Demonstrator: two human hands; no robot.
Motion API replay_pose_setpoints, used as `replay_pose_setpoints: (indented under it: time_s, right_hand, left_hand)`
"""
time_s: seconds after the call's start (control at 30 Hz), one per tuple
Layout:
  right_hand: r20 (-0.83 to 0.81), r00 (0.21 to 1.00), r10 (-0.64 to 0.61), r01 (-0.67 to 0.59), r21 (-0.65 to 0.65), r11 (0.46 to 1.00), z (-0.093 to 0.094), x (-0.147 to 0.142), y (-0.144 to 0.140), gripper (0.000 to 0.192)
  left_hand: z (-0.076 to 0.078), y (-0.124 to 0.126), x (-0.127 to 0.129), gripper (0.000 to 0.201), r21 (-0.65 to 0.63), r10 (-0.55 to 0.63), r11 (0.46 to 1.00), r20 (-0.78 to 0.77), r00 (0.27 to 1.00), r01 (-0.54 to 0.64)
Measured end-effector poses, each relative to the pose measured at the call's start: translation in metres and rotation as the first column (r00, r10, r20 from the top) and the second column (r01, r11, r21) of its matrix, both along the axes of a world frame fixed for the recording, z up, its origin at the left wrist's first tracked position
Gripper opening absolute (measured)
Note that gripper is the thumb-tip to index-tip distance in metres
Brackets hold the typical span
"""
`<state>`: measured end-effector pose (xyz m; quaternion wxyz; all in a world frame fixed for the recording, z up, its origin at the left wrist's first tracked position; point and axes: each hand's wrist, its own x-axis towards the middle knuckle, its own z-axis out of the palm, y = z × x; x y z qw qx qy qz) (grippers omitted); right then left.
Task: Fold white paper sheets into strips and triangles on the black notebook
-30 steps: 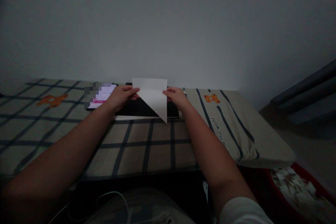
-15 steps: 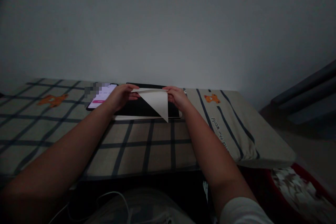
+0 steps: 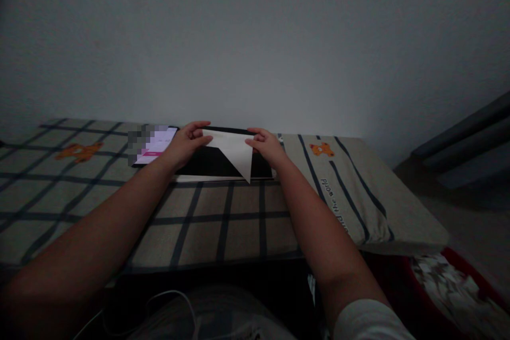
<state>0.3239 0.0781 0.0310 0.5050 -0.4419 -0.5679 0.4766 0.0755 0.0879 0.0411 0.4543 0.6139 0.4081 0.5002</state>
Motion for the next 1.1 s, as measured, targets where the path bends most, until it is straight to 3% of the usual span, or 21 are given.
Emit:
replay_pose_setpoints:
  time_s: [0.13, 0.3, 0.4, 0.77, 1.1]
  right_hand:
    - [-0.021, 0.998, 0.063, -0.065, -0.081, 0.995, -0.0002, -0.0016, -0.0002, 0.031]
    - [-0.051, 0.998, 0.044, -0.047, -0.07, 0.996, 0.0013, -0.004, -0.0017, 0.027]
    - [-0.06, 0.997, 0.053, -0.057, -0.065, 0.996, 0.0022, -0.0047, -0.0029, 0.029]
    - [-0.112, 0.986, 0.122, -0.137, -0.136, 0.981, 0.0029, -0.0057, -0.003, 0.023]
    - [-0.115, 0.989, 0.095, -0.111, -0.143, 0.984, 0.0094, -0.0098, -0.0074, 0.018]
  left_hand:
    - [0.0013, -0.0005, 0.0025, 0.055, -0.05, -0.024, 0.998, 0.1, 0.995, 0.029]
    - [-0.0041, 0.0021, 0.0067, 0.029, -0.227, -0.07, 0.968, 0.168, 0.983, 0.108]
    - [-0.0074, 0.0035, 0.0073, 0.024, -0.277, -0.067, 0.955, 0.158, 0.985, 0.11]
    - [-0.0044, 0.0012, 0.0062, 0.027, -0.214, -0.067, 0.971, 0.175, 0.982, 0.104]
    - [-0.0013, -0.0028, 0.0076, 0.025, -0.216, -0.056, 0.971, 0.198, 0.979, 0.099]
